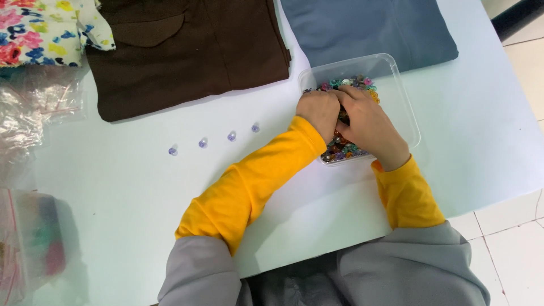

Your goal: Sorting specific buttons from a mixed container and placing them into a small plastic bag

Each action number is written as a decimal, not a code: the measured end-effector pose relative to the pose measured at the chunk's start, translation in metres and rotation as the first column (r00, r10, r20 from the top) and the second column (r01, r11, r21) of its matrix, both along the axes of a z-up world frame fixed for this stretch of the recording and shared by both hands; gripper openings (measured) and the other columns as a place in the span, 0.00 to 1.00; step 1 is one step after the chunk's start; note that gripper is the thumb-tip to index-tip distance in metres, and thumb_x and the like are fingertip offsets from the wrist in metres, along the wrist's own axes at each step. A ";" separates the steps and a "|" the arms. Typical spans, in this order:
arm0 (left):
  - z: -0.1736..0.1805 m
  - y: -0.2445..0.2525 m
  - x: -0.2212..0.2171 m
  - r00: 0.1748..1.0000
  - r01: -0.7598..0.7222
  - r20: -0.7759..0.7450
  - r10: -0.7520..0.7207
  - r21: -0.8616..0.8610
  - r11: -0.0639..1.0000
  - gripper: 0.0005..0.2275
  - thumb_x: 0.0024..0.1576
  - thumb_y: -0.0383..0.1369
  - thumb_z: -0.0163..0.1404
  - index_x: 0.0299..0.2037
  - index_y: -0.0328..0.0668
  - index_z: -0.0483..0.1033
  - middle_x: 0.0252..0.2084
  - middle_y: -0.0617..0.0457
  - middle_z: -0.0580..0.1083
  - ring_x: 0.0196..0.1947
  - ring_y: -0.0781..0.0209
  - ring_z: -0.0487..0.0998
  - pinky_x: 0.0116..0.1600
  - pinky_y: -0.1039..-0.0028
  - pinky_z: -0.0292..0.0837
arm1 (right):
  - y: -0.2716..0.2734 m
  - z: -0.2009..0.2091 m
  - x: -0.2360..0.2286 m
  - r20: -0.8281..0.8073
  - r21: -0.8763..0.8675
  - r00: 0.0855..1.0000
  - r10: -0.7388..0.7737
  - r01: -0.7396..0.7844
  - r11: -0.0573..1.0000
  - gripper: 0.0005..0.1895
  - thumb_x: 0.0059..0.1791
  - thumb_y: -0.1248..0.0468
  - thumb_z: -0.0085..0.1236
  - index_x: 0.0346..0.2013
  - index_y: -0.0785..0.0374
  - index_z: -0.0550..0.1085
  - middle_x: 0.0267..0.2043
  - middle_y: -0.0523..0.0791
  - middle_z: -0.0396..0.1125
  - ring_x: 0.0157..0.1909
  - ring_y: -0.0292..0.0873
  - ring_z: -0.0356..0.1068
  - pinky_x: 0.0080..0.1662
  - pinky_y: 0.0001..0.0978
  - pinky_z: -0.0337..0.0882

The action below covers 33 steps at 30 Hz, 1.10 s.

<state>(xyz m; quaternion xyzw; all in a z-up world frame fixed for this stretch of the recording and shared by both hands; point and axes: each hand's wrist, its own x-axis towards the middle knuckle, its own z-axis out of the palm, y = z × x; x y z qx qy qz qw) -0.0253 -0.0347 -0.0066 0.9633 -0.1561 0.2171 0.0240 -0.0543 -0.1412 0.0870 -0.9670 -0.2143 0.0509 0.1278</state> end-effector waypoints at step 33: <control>0.034 0.019 -0.009 0.981 0.156 -0.091 -0.169 -0.134 0.979 0.05 0.46 0.27 0.60 0.27 0.53 0.80 0.26 0.58 0.72 0.19 0.63 0.73 0.26 0.70 0.63 | -0.031 -0.025 -0.015 0.080 0.253 0.992 -0.096 0.073 0.965 0.05 0.49 0.70 0.63 0.40 0.59 0.78 0.33 0.46 0.73 0.42 0.50 0.74 0.47 0.46 0.73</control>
